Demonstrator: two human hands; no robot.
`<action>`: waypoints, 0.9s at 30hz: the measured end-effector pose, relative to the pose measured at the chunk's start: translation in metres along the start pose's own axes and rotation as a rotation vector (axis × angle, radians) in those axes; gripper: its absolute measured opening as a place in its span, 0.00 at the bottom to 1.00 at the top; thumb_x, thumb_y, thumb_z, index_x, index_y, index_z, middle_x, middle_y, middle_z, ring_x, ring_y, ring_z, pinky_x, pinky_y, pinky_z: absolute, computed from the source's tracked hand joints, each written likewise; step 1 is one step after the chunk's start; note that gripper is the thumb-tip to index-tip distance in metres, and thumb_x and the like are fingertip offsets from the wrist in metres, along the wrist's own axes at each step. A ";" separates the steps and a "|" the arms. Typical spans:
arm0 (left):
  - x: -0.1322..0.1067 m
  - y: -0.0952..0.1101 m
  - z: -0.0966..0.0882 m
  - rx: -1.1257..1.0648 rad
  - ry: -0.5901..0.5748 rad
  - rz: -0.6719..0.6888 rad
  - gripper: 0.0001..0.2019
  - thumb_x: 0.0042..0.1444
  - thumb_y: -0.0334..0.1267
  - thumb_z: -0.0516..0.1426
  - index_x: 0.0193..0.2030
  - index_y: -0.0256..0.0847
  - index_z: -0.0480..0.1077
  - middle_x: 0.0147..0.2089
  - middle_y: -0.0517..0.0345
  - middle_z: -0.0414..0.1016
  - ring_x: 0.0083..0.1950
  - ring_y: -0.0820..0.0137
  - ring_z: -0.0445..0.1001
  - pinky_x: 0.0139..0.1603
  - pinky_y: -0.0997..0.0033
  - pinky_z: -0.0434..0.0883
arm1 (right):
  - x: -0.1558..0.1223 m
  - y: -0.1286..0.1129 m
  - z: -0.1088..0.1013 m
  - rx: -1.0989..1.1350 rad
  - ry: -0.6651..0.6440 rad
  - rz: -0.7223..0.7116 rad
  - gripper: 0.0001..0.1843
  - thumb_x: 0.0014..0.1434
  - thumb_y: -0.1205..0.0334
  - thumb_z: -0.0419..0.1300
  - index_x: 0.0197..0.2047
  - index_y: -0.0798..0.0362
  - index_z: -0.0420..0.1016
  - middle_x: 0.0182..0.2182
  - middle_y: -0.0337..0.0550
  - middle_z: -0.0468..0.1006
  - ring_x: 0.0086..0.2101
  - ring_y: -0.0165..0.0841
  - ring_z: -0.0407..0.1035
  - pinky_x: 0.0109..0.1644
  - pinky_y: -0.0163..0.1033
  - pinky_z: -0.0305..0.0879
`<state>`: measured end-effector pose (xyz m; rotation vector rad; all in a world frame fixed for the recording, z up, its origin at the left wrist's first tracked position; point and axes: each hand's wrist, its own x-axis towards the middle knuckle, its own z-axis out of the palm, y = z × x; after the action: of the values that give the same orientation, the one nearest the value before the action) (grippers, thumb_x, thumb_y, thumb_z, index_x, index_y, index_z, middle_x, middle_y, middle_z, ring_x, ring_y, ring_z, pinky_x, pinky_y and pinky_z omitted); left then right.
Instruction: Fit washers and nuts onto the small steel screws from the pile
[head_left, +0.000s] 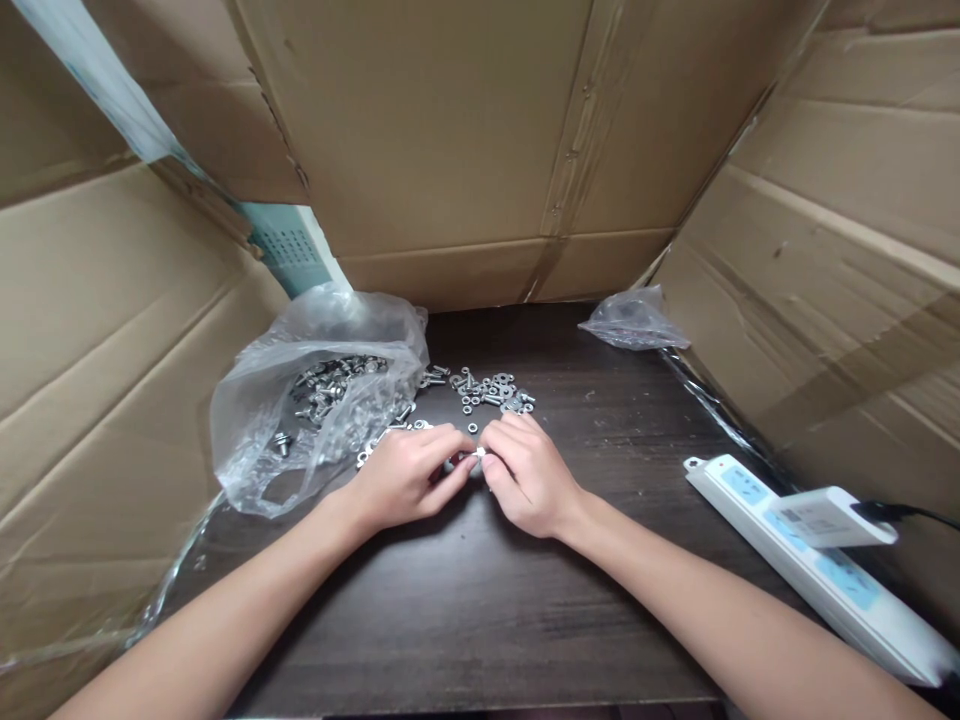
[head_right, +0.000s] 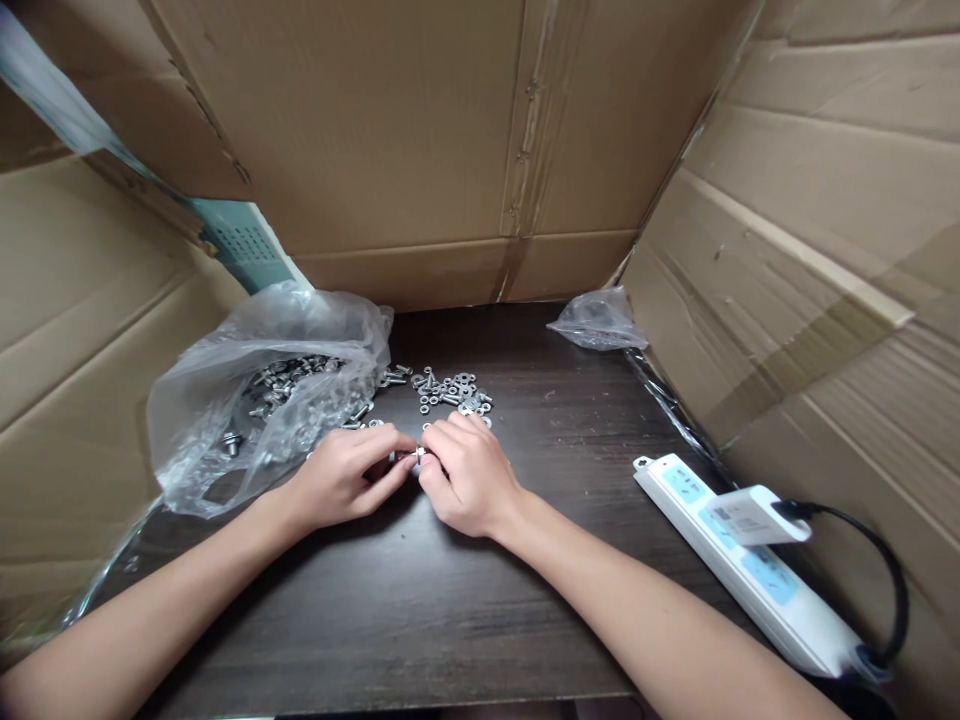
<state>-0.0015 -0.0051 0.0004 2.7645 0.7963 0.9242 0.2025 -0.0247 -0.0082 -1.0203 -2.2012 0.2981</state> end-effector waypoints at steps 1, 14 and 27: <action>0.000 0.000 0.000 0.006 0.000 0.002 0.06 0.69 0.36 0.53 0.42 0.38 0.71 0.30 0.61 0.73 0.26 0.75 0.69 0.28 0.74 0.63 | 0.000 0.000 0.000 -0.001 0.004 -0.001 0.11 0.64 0.66 0.46 0.28 0.49 0.54 0.25 0.40 0.66 0.30 0.35 0.56 0.38 0.43 0.52; 0.000 0.000 0.002 0.027 -0.009 0.011 0.08 0.68 0.37 0.53 0.40 0.39 0.71 0.29 0.61 0.74 0.26 0.74 0.69 0.28 0.73 0.63 | -0.002 -0.002 0.001 0.007 -0.025 0.055 0.12 0.65 0.65 0.47 0.28 0.49 0.54 0.24 0.39 0.65 0.29 0.34 0.58 0.38 0.42 0.53; 0.001 0.001 0.001 0.028 0.018 0.007 0.07 0.67 0.36 0.54 0.40 0.39 0.71 0.28 0.62 0.74 0.25 0.75 0.70 0.28 0.73 0.63 | -0.002 -0.003 0.002 0.041 -0.002 0.094 0.11 0.64 0.64 0.48 0.29 0.50 0.60 0.24 0.39 0.67 0.29 0.35 0.61 0.38 0.42 0.56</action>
<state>0.0001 -0.0057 0.0008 2.7880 0.8089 0.9483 0.2007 -0.0283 -0.0094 -1.1030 -2.1436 0.3849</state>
